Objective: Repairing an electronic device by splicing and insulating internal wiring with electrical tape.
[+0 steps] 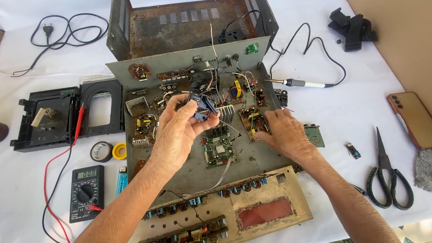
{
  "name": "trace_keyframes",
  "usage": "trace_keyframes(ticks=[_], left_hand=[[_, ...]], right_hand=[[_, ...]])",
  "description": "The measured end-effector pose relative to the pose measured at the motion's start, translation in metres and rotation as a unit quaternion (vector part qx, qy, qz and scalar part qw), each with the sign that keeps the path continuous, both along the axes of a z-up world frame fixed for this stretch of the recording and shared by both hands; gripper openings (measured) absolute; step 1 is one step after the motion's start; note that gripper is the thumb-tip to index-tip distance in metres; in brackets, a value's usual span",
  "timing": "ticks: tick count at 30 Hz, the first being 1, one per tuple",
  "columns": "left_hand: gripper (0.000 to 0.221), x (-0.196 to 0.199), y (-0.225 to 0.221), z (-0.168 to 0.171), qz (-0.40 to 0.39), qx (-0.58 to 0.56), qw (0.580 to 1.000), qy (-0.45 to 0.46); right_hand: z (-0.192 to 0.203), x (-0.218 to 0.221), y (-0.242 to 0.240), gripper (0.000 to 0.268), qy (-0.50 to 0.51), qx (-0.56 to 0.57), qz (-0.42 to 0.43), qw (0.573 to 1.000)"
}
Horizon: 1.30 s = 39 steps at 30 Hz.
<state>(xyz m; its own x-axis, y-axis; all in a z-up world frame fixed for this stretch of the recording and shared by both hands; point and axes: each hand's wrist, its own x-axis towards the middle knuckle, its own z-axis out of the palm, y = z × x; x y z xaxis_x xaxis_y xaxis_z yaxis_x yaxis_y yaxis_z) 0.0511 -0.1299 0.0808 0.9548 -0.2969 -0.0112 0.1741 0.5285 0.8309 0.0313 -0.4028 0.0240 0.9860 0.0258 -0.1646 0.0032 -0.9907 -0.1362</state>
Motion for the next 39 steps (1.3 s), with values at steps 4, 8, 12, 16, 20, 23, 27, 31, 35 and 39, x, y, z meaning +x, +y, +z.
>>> trace_keyframes(ticks=[4, 8, 12, 16, 20, 23, 27, 31, 35, 39], left_hand=[[0.028, -0.003, 0.004, -0.004, 0.005, -0.015, 1.000, 0.003], [0.028, -0.006, 0.009, -0.004, 0.020, 0.004, 1.000, 0.006], [0.031, -0.006, 0.022, -0.011, 0.037, 0.031, 0.999, 0.005], [0.028, -0.010, 0.031, -0.016, 0.039, 0.043, 0.998, 0.018], [0.028, -0.012, 0.035, -0.017, 0.043, 0.049, 0.997, 0.030], [0.026, -0.009, 0.035, -0.026, 0.046, 0.054, 0.997, 0.030], [0.025, -0.011, 0.028, -0.026, 0.039, 0.068, 0.997, 0.019], [0.026, -0.015, 0.021, -0.026, 0.028, 0.092, 0.995, -0.010], [0.028, -0.022, 0.016, -0.011, 0.021, 0.127, 0.991, -0.036], [0.026, -0.023, -0.006, 0.007, -0.018, 0.132, 0.989, -0.058]], right_hand=[[-0.008, 0.008, 0.018, 0.078, 0.013, -0.007, -0.010, 1.000], [-0.058, 0.021, 0.013, 0.075, -0.041, -0.044, -0.042, 0.997], [-0.074, 0.028, 0.009, 0.065, -0.061, -0.005, -0.077, 0.995], [-0.071, 0.027, 0.012, 0.053, -0.093, -0.004, -0.085, 0.992], [-0.063, 0.030, 0.009, 0.052, -0.057, 0.006, -0.079, 0.995], [-0.013, 0.021, 0.016, 0.047, 0.006, 0.040, -0.082, 0.996], [0.017, 0.014, 0.009, 0.039, 0.018, 0.104, -0.090, 0.990], [0.004, 0.019, -0.018, 0.023, -0.091, 0.115, -0.079, 0.986], [0.031, 0.008, -0.018, 0.016, -0.158, 0.179, -0.096, 0.966], [0.079, -0.015, 0.008, 0.018, -0.245, 0.335, 0.006, 0.910]])
